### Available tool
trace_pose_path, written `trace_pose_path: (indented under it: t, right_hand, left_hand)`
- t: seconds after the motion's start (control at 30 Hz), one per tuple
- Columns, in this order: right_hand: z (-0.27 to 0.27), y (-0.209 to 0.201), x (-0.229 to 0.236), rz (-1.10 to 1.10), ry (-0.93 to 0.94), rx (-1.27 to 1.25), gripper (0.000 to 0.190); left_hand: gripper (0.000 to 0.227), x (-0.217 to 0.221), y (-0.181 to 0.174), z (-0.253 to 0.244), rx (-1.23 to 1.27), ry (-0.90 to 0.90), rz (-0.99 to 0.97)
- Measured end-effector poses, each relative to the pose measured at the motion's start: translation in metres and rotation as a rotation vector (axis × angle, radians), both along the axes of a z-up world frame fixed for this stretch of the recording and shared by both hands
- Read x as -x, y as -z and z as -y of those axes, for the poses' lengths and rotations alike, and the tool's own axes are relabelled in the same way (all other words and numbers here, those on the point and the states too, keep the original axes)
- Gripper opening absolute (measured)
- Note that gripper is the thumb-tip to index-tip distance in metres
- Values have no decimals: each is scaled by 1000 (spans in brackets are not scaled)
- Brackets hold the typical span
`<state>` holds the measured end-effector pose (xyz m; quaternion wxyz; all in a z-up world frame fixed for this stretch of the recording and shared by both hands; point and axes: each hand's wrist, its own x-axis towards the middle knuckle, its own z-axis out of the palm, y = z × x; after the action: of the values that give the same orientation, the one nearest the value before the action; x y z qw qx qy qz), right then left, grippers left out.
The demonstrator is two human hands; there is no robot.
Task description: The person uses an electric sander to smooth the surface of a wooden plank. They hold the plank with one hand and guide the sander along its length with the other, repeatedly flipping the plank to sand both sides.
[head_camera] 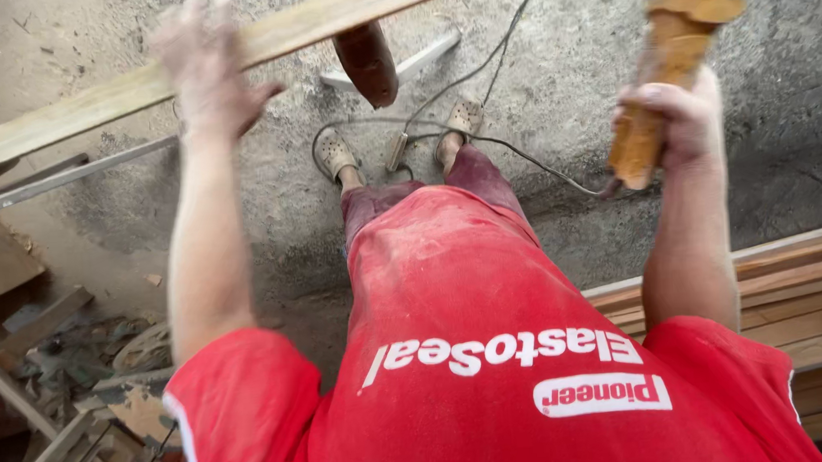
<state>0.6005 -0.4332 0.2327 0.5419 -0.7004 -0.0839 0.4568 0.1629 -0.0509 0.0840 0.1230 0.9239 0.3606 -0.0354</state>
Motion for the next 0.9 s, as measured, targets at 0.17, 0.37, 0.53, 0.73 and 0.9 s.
trace_pose_path:
  t: [0.17,0.37,0.53,0.73,0.9]
  right_hand:
    - [-54,19,42,-87,-208,-2,61]
    - [-98,29,81,-27,-457,73,55]
    - [-99,26,67,-1,-390,119,59]
    - [-84,9,17,-20,-112,193,58]
    - [-91,15,37,-48,-162,74,56]
  left_hand:
    - [51,-103,31,29,-148,-58,4]
    - [35,-86,43,32,-346,45,101]
    - [54,-90,31,39,-357,26,225]
    - [54,-95,28,35,-334,30,252]
    - [47,-94,30,36,-331,32,245]
